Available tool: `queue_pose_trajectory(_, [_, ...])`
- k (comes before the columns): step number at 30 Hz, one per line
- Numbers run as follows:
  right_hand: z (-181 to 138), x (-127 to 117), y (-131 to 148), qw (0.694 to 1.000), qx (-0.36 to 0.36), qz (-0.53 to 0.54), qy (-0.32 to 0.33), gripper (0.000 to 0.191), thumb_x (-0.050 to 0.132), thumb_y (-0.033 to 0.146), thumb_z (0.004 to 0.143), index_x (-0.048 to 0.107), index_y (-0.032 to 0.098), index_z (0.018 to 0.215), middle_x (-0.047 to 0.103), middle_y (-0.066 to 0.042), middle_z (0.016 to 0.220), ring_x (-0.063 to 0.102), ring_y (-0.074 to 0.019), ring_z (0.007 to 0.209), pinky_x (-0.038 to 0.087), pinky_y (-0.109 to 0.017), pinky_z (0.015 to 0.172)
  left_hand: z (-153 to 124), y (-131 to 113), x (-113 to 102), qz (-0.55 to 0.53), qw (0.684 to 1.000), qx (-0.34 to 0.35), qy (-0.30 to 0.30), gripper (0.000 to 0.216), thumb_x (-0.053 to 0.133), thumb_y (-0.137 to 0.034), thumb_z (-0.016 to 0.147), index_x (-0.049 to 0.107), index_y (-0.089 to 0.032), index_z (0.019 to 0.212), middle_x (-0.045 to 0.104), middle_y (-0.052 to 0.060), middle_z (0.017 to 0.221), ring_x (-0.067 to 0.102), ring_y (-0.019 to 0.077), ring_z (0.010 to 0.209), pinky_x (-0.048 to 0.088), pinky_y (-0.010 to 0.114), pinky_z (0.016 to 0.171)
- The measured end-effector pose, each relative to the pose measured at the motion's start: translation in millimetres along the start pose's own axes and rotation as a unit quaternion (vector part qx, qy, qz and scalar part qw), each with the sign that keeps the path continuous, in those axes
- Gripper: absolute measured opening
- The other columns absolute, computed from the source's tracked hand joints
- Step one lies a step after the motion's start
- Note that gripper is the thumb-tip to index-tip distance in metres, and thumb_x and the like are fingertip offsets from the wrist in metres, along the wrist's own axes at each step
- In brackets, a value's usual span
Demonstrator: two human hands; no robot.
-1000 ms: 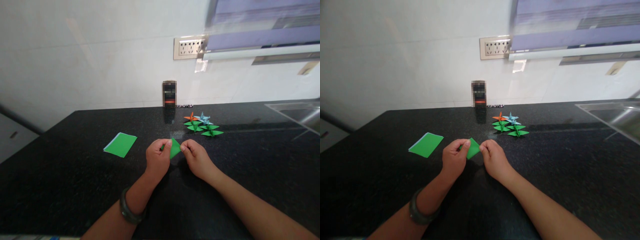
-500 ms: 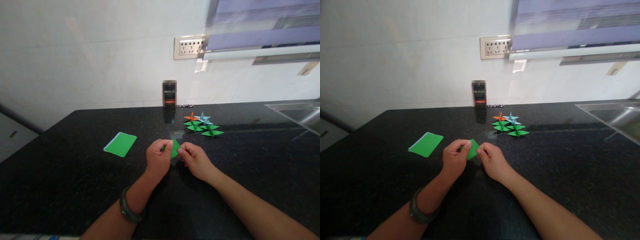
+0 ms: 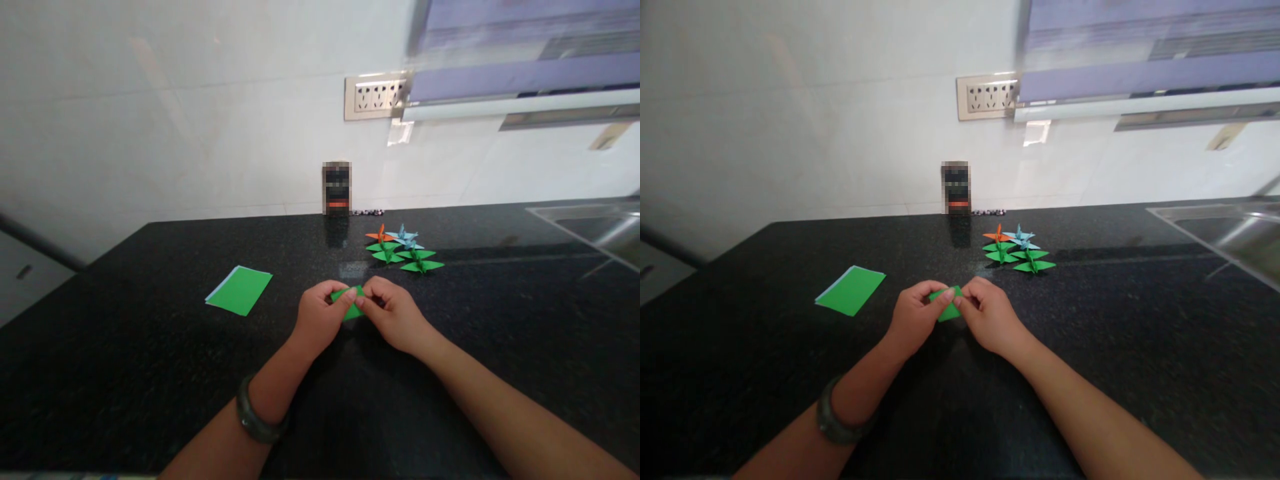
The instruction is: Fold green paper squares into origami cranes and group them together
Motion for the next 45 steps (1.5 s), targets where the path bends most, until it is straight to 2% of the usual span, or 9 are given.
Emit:
queue_pose_trajectory(4, [-1,-7,-4,0.997,0.031,0.039,-0.057,0.023,0.050,0.026,0.078,0.043,0.019,0.057,0.044,0.002,0.057,0.041,-0.0112,0.056,0.034,-0.023,0.051,-6,18,22,-0.193,0.968,-0.133,0.092,0.033,0.072,-0.037,0.061,0.064,-0.012,0.081,0.062,0.002,0.066,0.053,0.0101,0.056,0.041,0.023,0.053])
queue_pose_trajectory(7, [-2,-3,-9,0.994,0.056,0.076,-0.050,0.023,0.049,0.029,0.079,0.044,0.019,0.059,0.045,0.002,0.054,0.040,-0.0106,0.052,0.034,-0.022,0.049,-8,20,28,-0.213,0.957,-0.155,0.124,0.032,0.073,-0.037,0.061,0.065,-0.010,0.076,0.061,0.003,0.060,0.053,0.0101,0.053,0.042,0.023,0.053])
queue_pose_trajectory(15, [-4,-6,-8,0.995,0.059,0.036,-0.071,0.023,0.047,0.031,0.080,0.042,0.020,0.060,0.042,0.003,0.054,0.039,-0.0113,0.052,0.032,-0.022,0.048,-5,14,20,-0.181,0.970,-0.142,0.078,0.027,0.072,-0.037,0.060,0.064,-0.012,0.065,0.062,0.002,0.054,0.054,0.0105,0.050,0.044,0.024,0.053])
queue_pose_trajectory(22, [-5,-19,-18,0.986,0.096,0.035,-0.134,0.025,0.048,0.034,0.080,0.042,0.021,0.060,0.039,0.005,0.047,0.037,-0.0113,0.047,0.029,-0.023,0.045,4,25,-10,-0.144,0.980,-0.121,-0.071,0.033,0.065,-0.045,0.066,0.055,-0.014,0.058,0.053,-0.002,0.048,0.048,0.0081,0.047,0.040,0.021,0.050])
queue_pose_trajectory(26, [-4,-4,-7,0.996,0.060,0.026,-0.065,0.025,0.050,0.029,0.078,0.042,0.020,0.057,0.042,0.004,0.051,0.039,-0.0109,0.050,0.032,-0.022,0.048,2,16,7,-0.216,0.971,-0.103,-0.002,0.043,0.064,-0.054,0.064,0.060,-0.015,0.080,0.058,-0.001,0.062,0.050,0.0090,0.053,0.040,0.022,0.051])
queue_pose_trajectory(32, [-5,3,-4,0.997,0.063,0.029,-0.029,0.023,0.050,0.027,0.078,0.044,0.019,0.057,0.045,0.003,0.053,0.042,-0.0106,0.052,0.033,-0.022,0.050,1,16,1,-0.134,0.986,-0.089,-0.051,0.040,0.064,-0.049,0.067,0.051,-0.014,0.052,0.042,-0.005,0.047,0.035,0.0060,0.045,0.029,0.021,0.044])
queue_pose_trajectory(35, [-5,3,-6,0.997,0.069,0.040,-0.022,0.024,0.050,0.027,0.078,0.044,0.019,0.057,0.045,0.003,0.054,0.041,-0.0105,0.052,0.033,-0.023,0.050,2,23,0,-0.171,0.977,-0.114,-0.056,0.048,0.051,-0.058,0.074,0.046,-0.016,0.052,0.038,-0.005,0.045,0.034,0.0065,0.042,0.028,0.021,0.042])
queue_pose_trajectory(38, [-6,3,-12,0.993,0.094,0.058,-0.032,0.025,0.050,0.030,0.079,0.043,0.020,0.058,0.043,0.004,0.052,0.040,-0.0105,0.050,0.032,-0.023,0.048,3,23,6,-0.193,0.974,-0.114,-0.017,0.044,0.050,-0.058,0.074,0.052,-0.015,0.061,0.046,-0.003,0.050,0.042,0.0087,0.046,0.036,0.023,0.046])
queue_pose_trajectory(45, [-6,5,-18,0.988,0.113,0.099,-0.041,0.022,0.048,0.035,0.080,0.050,0.018,0.066,0.047,0.003,0.056,0.043,-0.0109,0.052,0.034,-0.022,0.047,0,14,12,-0.029,0.997,-0.046,0.046,0.024,0.055,-0.037,0.077,0.056,-0.015,0.067,0.049,-0.003,0.052,0.044,0.0095,0.048,0.035,0.021,0.046])
Point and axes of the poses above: each hand's wrist, its own z-axis towards the middle knuckle, its own x-axis out of the palm, y = z × x, the point moved 7 cm from there along z, towards the middle knuckle
